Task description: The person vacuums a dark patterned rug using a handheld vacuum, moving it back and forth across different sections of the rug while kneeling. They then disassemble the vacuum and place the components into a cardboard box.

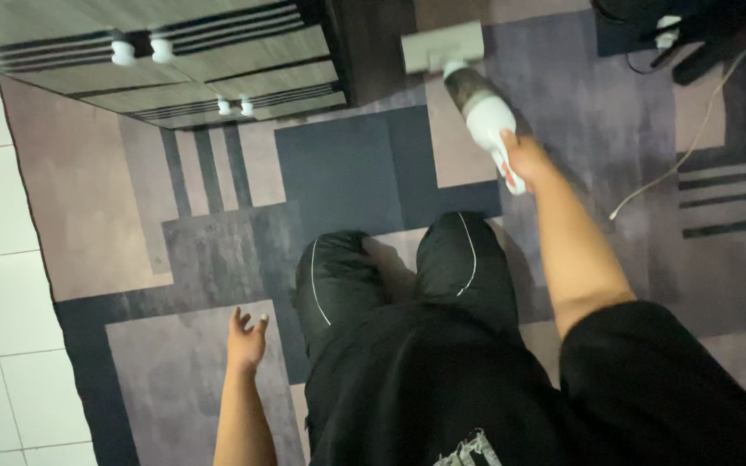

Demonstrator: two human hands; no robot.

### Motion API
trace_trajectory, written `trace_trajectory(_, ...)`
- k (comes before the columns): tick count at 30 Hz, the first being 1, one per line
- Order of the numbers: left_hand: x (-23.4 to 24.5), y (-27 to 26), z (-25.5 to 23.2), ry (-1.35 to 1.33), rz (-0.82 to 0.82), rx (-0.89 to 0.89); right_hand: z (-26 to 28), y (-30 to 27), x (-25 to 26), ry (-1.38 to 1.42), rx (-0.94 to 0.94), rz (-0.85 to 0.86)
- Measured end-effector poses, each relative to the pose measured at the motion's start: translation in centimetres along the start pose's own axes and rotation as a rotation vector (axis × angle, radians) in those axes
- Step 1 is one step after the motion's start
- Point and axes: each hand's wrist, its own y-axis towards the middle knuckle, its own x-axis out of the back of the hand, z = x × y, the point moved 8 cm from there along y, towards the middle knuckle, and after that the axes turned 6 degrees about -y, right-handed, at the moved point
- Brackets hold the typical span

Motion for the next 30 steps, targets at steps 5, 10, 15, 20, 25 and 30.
trace_trajectory(5, -0.3, 1.2, 0.3, -0.090, 0.023, -0.106, -11.1, -10.8, -1.7, 0.058, -0.073, 0.021)
trace_trajectory(10, -2.1, 1.8, 2.2, -0.200, -0.016, -0.069, -17.3, -19.5, -0.5, -0.017, -0.154, -0.053)
trace_trajectory(15, -4.1, 2.4, 3.3, -0.234, 0.049, 0.003, -15.9, -17.5, -0.1, 0.061, -0.186, -0.063)
trace_trajectory(20, -5.1, 4.1, 2.0, -0.152, 0.045, 0.069, -10.3, -8.0, -1.5, 0.106, -0.153, -0.064)
trace_trajectory(25, -5.5, 6.0, -0.4, 0.037, 0.075, 0.098, -2.4, 3.5, -0.3, 0.137, -0.150, -0.050)
trace_trajectory(30, -7.1, 8.9, -3.8, -0.045, 0.108, 0.062, 6.0, 11.9, 3.8, 0.106, -0.125, -0.043)
